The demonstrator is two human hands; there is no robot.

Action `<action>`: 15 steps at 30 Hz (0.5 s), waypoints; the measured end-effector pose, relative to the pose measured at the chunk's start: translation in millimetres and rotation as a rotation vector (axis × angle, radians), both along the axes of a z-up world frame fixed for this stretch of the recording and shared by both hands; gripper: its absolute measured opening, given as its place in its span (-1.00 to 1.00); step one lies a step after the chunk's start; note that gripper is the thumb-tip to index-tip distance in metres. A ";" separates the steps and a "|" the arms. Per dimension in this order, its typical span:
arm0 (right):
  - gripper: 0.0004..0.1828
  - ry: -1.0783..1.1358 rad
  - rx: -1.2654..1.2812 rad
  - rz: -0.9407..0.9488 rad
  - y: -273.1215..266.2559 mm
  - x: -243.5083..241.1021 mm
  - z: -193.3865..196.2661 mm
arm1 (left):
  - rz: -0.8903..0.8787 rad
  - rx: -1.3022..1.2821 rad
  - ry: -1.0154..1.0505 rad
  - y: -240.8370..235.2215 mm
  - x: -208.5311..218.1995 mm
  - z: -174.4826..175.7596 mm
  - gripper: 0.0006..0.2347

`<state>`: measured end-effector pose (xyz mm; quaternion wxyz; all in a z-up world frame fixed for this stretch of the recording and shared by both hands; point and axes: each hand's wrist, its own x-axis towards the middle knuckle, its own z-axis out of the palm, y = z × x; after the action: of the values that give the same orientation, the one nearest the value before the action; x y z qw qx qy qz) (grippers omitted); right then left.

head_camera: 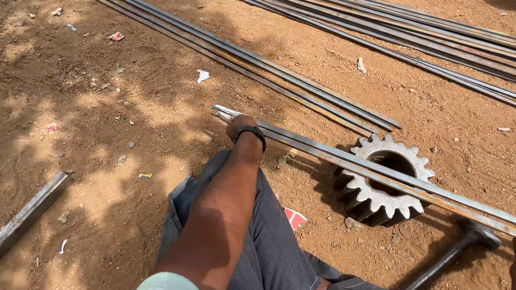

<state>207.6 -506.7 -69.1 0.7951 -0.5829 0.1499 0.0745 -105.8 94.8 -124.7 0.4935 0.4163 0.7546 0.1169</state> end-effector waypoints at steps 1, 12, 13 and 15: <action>-0.79 -0.002 0.017 0.024 -0.4 1.5 -1.4 | -0.196 0.065 0.186 -2.0 -0.9 2.2 -0.67; -0.57 0.007 0.020 -0.100 -6.2 6.4 -8.2 | 0.418 0.337 0.003 15.5 -24.8 35.6 -0.67; -0.48 -0.017 -0.024 -0.139 -9.4 5.8 -8.0 | 0.427 0.322 -0.024 18.8 -22.7 33.2 -0.66; -0.32 -0.025 -0.066 -0.179 -23.4 2.9 -10.9 | 0.442 0.407 -0.009 24.5 -18.8 21.2 -0.62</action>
<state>210.4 -530.0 -80.0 0.7807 -0.5940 0.1938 -0.0089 -124.6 119.3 -103.5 0.3657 0.3319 0.7859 0.3720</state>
